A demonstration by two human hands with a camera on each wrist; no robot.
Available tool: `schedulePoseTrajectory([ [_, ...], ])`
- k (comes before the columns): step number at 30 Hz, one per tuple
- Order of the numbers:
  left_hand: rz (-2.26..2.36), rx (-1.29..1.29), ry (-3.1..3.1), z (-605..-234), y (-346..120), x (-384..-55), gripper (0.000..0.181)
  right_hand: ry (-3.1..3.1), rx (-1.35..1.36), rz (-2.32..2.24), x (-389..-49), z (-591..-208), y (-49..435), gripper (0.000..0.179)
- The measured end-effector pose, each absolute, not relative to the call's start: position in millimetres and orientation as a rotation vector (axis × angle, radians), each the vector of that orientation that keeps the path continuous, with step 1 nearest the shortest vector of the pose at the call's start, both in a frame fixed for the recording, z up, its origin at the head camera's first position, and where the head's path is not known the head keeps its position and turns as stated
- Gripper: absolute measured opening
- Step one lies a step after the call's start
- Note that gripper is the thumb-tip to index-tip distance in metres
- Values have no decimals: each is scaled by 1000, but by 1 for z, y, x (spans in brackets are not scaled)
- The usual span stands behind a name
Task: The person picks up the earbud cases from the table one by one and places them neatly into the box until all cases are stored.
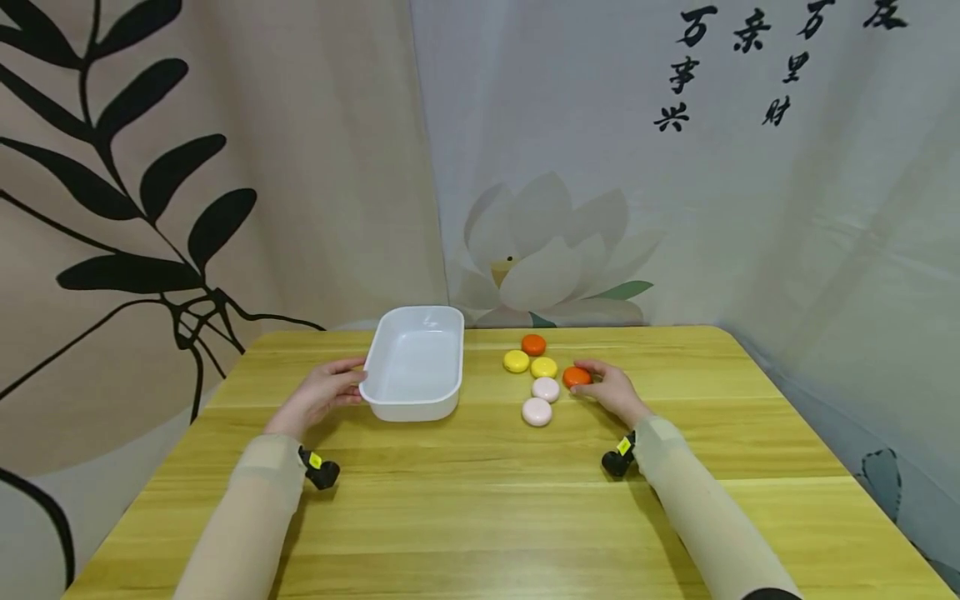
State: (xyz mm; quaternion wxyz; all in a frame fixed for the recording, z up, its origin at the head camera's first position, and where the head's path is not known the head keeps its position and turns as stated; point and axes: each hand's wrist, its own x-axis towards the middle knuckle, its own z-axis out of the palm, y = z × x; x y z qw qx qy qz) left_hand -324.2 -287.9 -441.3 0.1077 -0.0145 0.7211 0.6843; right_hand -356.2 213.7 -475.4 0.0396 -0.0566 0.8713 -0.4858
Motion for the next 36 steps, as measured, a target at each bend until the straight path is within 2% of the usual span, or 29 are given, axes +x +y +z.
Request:
schedulePoseTrajectory([
  [36,2019,60,2190,-443,-281,-314,61,2619,-174,-1618,-354,-482,221,61],
])
